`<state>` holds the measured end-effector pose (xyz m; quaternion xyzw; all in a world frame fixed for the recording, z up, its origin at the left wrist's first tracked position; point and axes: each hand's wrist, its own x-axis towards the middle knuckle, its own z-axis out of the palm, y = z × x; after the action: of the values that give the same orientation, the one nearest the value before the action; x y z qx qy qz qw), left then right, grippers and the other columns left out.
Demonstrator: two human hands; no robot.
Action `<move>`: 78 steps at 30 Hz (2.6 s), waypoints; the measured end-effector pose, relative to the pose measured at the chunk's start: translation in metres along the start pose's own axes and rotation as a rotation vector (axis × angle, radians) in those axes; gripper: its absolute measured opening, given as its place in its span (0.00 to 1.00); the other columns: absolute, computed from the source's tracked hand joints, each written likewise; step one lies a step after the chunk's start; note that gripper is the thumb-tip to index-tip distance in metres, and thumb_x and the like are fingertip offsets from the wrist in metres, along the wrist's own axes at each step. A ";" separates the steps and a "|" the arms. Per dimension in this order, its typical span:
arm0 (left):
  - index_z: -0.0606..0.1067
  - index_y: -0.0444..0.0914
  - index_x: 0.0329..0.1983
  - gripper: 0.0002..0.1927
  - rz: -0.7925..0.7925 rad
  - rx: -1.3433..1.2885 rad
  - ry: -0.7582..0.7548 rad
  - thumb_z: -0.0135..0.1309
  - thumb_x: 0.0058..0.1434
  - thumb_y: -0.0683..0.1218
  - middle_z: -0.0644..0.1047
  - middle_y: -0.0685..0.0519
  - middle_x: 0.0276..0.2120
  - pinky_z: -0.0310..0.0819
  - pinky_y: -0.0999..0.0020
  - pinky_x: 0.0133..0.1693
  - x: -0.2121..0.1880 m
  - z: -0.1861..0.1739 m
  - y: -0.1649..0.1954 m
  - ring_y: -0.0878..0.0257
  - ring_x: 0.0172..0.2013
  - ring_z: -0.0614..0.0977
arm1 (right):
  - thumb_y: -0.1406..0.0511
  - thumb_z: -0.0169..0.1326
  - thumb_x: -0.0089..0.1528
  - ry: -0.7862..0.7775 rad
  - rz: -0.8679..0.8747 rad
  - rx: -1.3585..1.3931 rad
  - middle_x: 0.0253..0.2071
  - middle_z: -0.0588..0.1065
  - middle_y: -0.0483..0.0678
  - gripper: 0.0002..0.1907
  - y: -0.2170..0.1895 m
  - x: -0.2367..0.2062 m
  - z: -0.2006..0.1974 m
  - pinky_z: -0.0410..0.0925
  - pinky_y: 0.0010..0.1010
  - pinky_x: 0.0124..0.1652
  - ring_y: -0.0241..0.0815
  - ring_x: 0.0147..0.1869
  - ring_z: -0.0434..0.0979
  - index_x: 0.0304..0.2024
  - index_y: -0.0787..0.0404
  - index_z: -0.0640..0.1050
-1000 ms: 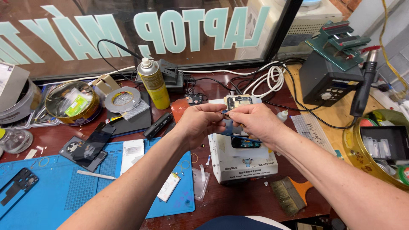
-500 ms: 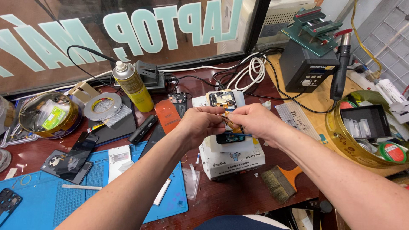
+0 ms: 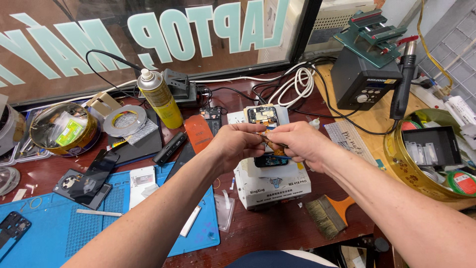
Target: The person disassembles a smartphone, removes the battery and internal components, and uses a screwdriver to adjust parts on the motherboard. They handle the phone frame, battery, and small screws while working at a cluttered repair bench.
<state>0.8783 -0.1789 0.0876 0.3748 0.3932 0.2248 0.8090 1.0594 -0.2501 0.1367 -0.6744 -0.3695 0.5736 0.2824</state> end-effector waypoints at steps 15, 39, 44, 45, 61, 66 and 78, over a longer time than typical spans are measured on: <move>0.78 0.30 0.52 0.15 -0.029 0.002 0.040 0.52 0.62 0.32 0.81 0.43 0.37 0.84 0.68 0.37 0.000 0.002 0.003 0.60 0.31 0.83 | 0.61 0.59 0.61 0.064 0.015 -0.026 0.24 0.72 0.40 0.10 -0.001 0.006 0.005 0.44 0.23 0.17 0.26 0.17 0.53 0.36 0.62 0.83; 0.79 0.29 0.47 0.11 0.035 -0.047 0.022 0.53 0.62 0.33 0.81 0.45 0.37 0.84 0.68 0.36 0.004 0.002 -0.002 0.60 0.31 0.82 | 0.72 0.60 0.59 0.103 -0.016 0.360 0.26 0.70 0.41 0.12 0.000 0.018 0.010 0.47 0.22 0.17 0.26 0.18 0.57 0.44 0.59 0.74; 0.79 0.28 0.49 0.13 0.067 0.040 0.020 0.53 0.61 0.32 0.81 0.44 0.37 0.84 0.68 0.36 0.003 0.003 -0.001 0.59 0.30 0.83 | 0.73 0.58 0.58 0.099 0.013 0.424 0.25 0.70 0.39 0.11 0.001 0.023 0.011 0.46 0.22 0.17 0.26 0.18 0.56 0.42 0.57 0.74; 0.79 0.28 0.49 0.13 0.072 0.037 0.016 0.53 0.61 0.32 0.81 0.44 0.37 0.84 0.68 0.35 0.003 0.003 -0.001 0.59 0.30 0.82 | 0.73 0.58 0.58 0.071 0.004 0.447 0.25 0.68 0.39 0.11 0.002 0.024 0.010 0.46 0.22 0.16 0.26 0.18 0.56 0.42 0.57 0.74; 0.75 0.31 0.59 0.20 0.041 -0.156 -0.006 0.50 0.63 0.33 0.79 0.44 0.36 0.83 0.68 0.35 0.002 0.001 -0.006 0.60 0.29 0.82 | 0.72 0.56 0.61 -0.022 -0.065 0.598 0.28 0.69 0.39 0.09 0.009 0.024 0.011 0.51 0.20 0.18 0.25 0.20 0.58 0.43 0.57 0.74; 0.69 0.27 0.63 0.24 0.021 -0.375 -0.012 0.47 0.63 0.31 0.77 0.44 0.40 0.83 0.71 0.39 0.005 0.001 -0.007 0.61 0.34 0.82 | 0.71 0.55 0.61 0.001 -0.155 0.618 0.30 0.72 0.42 0.18 0.004 0.018 0.015 0.52 0.19 0.18 0.25 0.20 0.59 0.54 0.57 0.70; 0.71 0.27 0.60 0.21 0.013 -0.427 0.023 0.51 0.63 0.33 0.78 0.45 0.43 0.84 0.74 0.40 0.005 0.001 -0.008 0.63 0.35 0.83 | 0.71 0.58 0.59 0.242 -0.563 0.122 0.36 0.77 0.42 0.22 -0.002 0.004 0.031 0.72 0.22 0.41 0.29 0.40 0.77 0.56 0.64 0.74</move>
<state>0.8825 -0.1809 0.0796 0.1949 0.3432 0.3126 0.8640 1.0287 -0.2472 0.1301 -0.5909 -0.4702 0.4095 0.5119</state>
